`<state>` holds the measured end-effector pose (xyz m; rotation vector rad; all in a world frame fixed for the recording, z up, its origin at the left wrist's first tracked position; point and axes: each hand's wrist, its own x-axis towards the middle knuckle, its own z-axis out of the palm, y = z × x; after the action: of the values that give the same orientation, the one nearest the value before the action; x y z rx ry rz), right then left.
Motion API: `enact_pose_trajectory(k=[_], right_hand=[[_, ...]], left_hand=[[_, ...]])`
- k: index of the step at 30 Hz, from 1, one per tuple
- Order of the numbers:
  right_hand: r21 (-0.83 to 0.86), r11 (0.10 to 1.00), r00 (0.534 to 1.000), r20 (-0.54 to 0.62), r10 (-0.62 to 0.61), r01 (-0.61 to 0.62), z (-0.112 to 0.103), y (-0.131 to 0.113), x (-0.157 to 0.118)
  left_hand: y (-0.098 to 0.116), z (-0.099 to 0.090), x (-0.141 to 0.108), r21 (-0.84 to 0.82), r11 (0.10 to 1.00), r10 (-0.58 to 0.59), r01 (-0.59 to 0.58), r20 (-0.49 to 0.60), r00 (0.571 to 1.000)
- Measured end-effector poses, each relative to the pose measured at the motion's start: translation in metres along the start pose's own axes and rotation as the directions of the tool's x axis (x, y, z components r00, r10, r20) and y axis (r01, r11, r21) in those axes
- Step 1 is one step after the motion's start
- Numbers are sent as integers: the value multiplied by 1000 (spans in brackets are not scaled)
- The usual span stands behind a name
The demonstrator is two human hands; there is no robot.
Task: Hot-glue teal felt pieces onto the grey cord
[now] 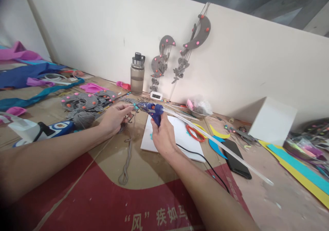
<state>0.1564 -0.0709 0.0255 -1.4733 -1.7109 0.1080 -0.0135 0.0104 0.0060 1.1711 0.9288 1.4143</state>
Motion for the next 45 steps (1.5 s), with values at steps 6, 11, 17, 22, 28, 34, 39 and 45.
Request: enact_pose_trajectory(k=[6, 11, 17, 22, 28, 34, 39, 45], right_hand=[[-10, 1000, 1000, 12, 6, -6, 0, -1, 0], [-28, 1000, 1000, 20, 13, -12, -1, -2, -1], [-13, 1000, 1000, 15, 21, -21, 0, 1, 0], [-3, 1000, 1000, 0, 13, -13, 0, 2, 0], [151, 988, 998, -49, 46, -38, 3, 12, 7], [394, 835, 923, 192, 334, -384, -1, 40, 27], [119, 911, 908, 197, 369, -395, -8, 67, 35], [-130, 988, 987, -146, 61, -81, -14, 45, 29]], left_hand=[[0, 1, 0, -1, 1000, 0, 0, 2, 1000], [1, 0, 0, -14, 1000, 1, -1, 4, 1000], [3, 1, -2, -8, 1000, -5, 5, 8, 1000], [1, 1, 0, -20, 1000, -15, 15, 5, 1000], [-2, -2, 3, -96, 995, -44, 42, -17, 999], [-1, -3, 4, -126, 990, -70, 65, -34, 997], [0, -1, -1, -68, 997, -26, 26, 12, 1000], [5, 2, -10, 66, 996, 53, -59, 90, 995]])
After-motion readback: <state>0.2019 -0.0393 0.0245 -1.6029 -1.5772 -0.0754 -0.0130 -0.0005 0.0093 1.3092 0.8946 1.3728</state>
